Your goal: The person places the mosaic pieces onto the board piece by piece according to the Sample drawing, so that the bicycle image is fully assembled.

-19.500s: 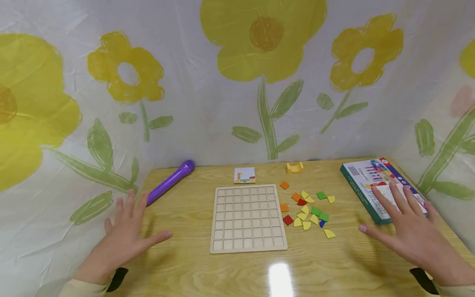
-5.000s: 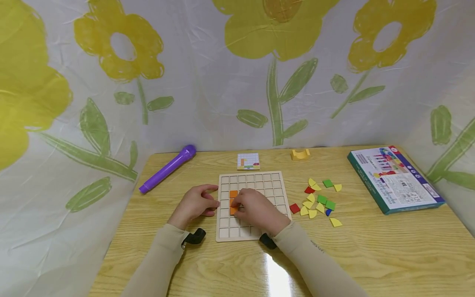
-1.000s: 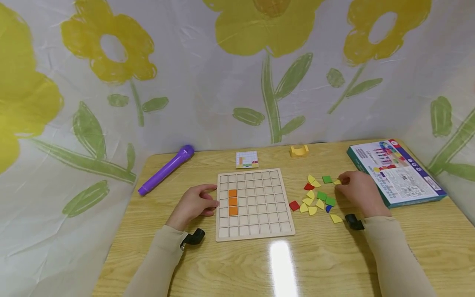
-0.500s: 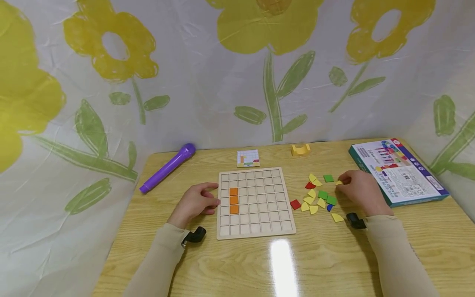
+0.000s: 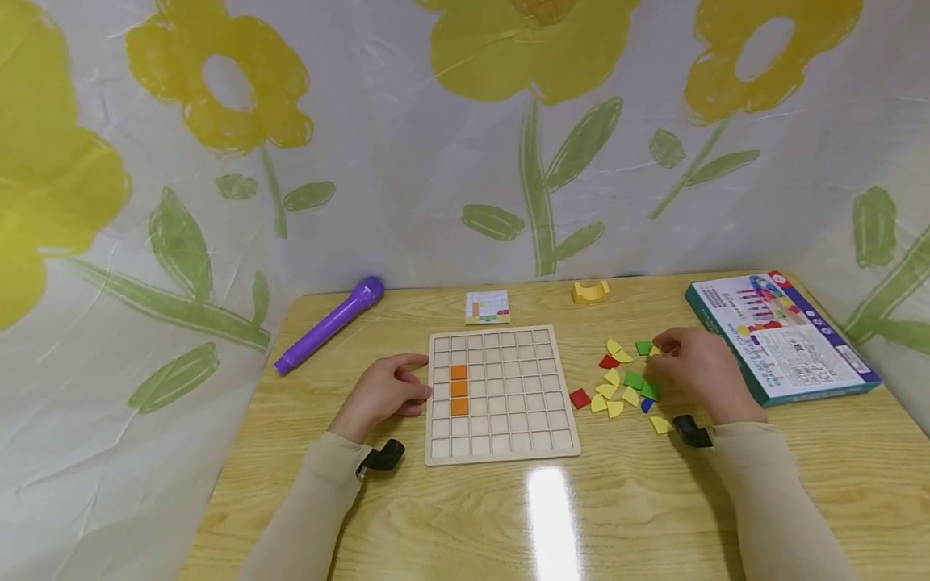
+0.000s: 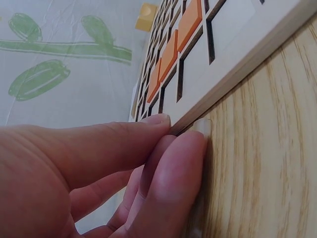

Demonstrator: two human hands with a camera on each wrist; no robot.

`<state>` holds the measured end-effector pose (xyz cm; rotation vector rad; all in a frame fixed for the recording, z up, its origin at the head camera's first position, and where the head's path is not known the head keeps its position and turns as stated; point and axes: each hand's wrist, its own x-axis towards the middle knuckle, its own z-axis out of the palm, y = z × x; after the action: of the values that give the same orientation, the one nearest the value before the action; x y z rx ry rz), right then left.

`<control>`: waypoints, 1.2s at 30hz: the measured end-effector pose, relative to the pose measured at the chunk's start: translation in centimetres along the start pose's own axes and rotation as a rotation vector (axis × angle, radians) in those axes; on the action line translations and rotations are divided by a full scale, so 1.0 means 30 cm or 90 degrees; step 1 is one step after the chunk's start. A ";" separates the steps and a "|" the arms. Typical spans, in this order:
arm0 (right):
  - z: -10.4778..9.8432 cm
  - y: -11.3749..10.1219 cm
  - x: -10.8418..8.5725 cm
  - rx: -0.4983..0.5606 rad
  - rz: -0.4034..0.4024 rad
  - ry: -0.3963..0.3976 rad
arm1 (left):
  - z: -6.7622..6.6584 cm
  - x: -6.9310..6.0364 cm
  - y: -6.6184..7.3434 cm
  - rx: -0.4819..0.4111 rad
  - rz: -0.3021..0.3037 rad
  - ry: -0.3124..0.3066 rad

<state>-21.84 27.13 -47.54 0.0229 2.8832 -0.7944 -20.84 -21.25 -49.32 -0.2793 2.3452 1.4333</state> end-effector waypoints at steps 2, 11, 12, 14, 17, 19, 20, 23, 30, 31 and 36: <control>0.011 -0.041 0.008 0.004 -0.016 -0.006 | -0.001 -0.001 0.000 0.003 0.001 0.003; 0.120 -0.272 0.042 0.019 -0.113 -0.005 | 0.008 -0.005 0.005 0.002 0.010 -0.002; 0.135 -0.300 0.048 0.022 -0.122 -0.009 | 0.008 -0.005 0.005 0.002 0.011 -0.003; 0.168 -0.356 0.057 0.029 -0.132 -0.021 | 0.008 -0.006 0.003 0.003 0.012 -0.002; 0.222 -0.440 0.067 0.026 -0.146 -0.033 | 0.006 -0.005 0.001 -0.002 0.011 -0.004; 0.256 -0.491 0.072 0.018 -0.162 -0.036 | 0.005 -0.004 -0.001 -0.004 0.011 -0.003; 0.272 -0.516 0.074 0.012 -0.174 -0.035 | 0.004 -0.005 -0.002 -0.005 0.011 -0.003; 0.317 -0.583 0.078 0.001 -0.212 -0.030 | 0.001 -0.003 -0.001 -0.004 0.009 -0.001; 0.404 -0.668 0.079 -0.026 -0.256 -0.041 | -0.002 -0.002 -0.001 -0.001 0.003 -0.004; 0.412 -0.672 0.079 -0.031 -0.258 -0.041 | -0.002 -0.003 -0.001 0.004 0.005 -0.004; 0.442 -0.682 0.077 -0.042 -0.268 -0.037 | 0.000 -0.003 -0.003 0.011 0.008 -0.002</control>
<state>-23.39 2.72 -48.73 -0.6216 2.8908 -0.7422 -20.72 -21.29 -49.37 -0.2587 2.3593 1.4174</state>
